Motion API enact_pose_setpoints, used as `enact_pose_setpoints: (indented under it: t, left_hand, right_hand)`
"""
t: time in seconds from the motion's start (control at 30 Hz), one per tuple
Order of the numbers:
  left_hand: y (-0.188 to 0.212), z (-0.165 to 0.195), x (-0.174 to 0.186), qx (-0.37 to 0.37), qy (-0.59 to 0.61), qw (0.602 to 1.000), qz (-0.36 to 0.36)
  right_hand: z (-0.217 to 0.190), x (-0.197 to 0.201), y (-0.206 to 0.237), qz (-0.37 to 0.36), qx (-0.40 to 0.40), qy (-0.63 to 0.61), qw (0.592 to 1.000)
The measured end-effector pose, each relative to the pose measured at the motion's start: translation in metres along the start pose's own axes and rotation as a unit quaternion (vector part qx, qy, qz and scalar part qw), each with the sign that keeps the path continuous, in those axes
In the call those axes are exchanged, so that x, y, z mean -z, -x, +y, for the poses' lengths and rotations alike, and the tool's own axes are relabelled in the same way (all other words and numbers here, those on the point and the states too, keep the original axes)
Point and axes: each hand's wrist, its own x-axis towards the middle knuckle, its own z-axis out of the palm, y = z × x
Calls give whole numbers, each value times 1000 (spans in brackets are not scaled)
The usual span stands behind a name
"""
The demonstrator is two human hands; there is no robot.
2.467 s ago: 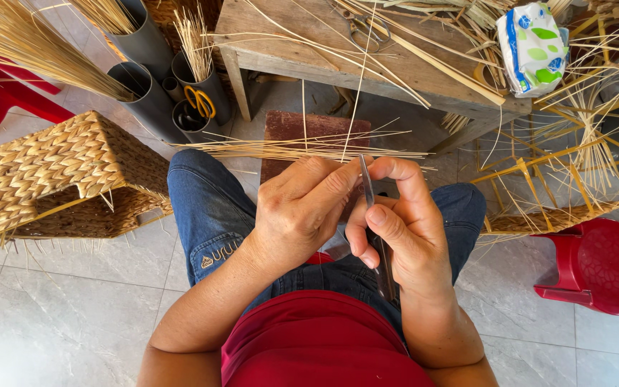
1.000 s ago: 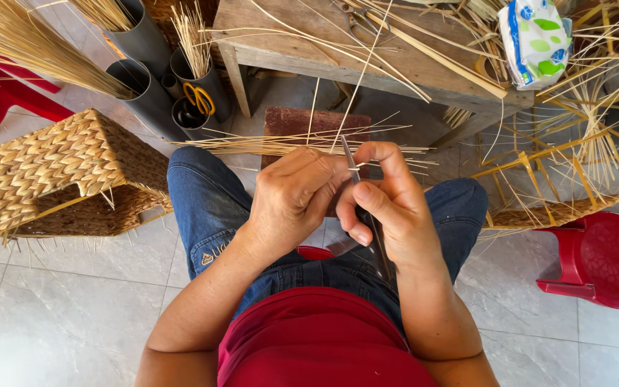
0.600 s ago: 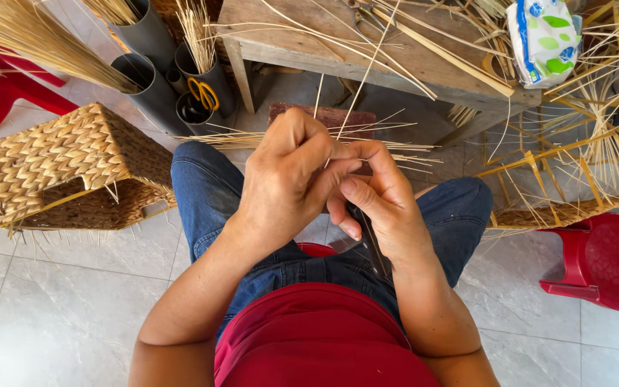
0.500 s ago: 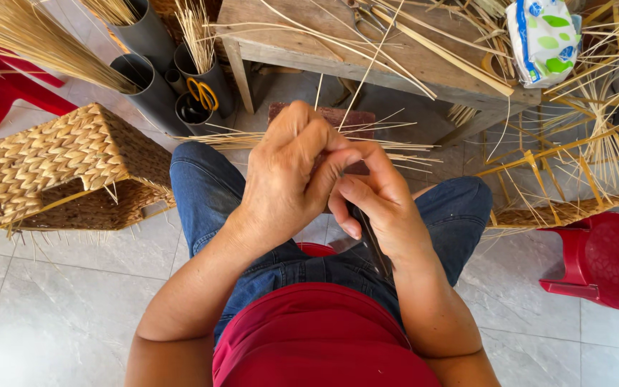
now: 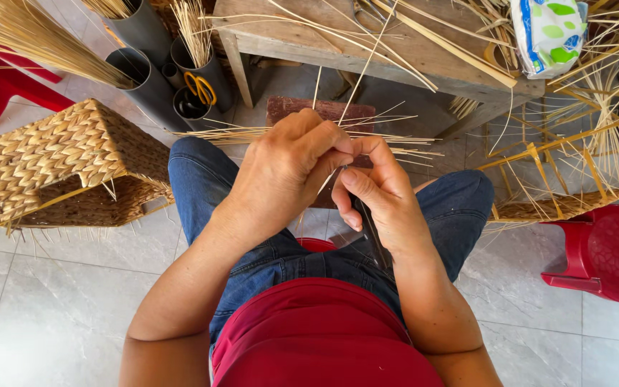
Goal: The person sits on a low stool holding a small knife, splitting and trimming thin bamboo strips one at a time on their lap, then lays the finished strips on a pile on a wooden board in front of them. They occasionally reach to the table to reposition strips and continue cutting the ends of the bamboo pieces.
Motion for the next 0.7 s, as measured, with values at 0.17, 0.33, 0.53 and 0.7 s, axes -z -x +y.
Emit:
enact_pose_setpoints:
  t: [0.17,0.33,0.53,0.7]
  left_hand:
    - [-1,1,-6,4,-1,1000,16]
    - [-7,2,20,12,29,997,67]
    - [-21,-28,42,70,128,975,165]
    - [-2,-61,-7,88,117,986,76]
  right_hand:
    - [17,9,1,-2,-1,6,1000]
    - [86,37,-17,3,-110,12,994]
    - [163,70,-24,55,-227,16,972]
    - [146,88,-26,84,-195,19,977]
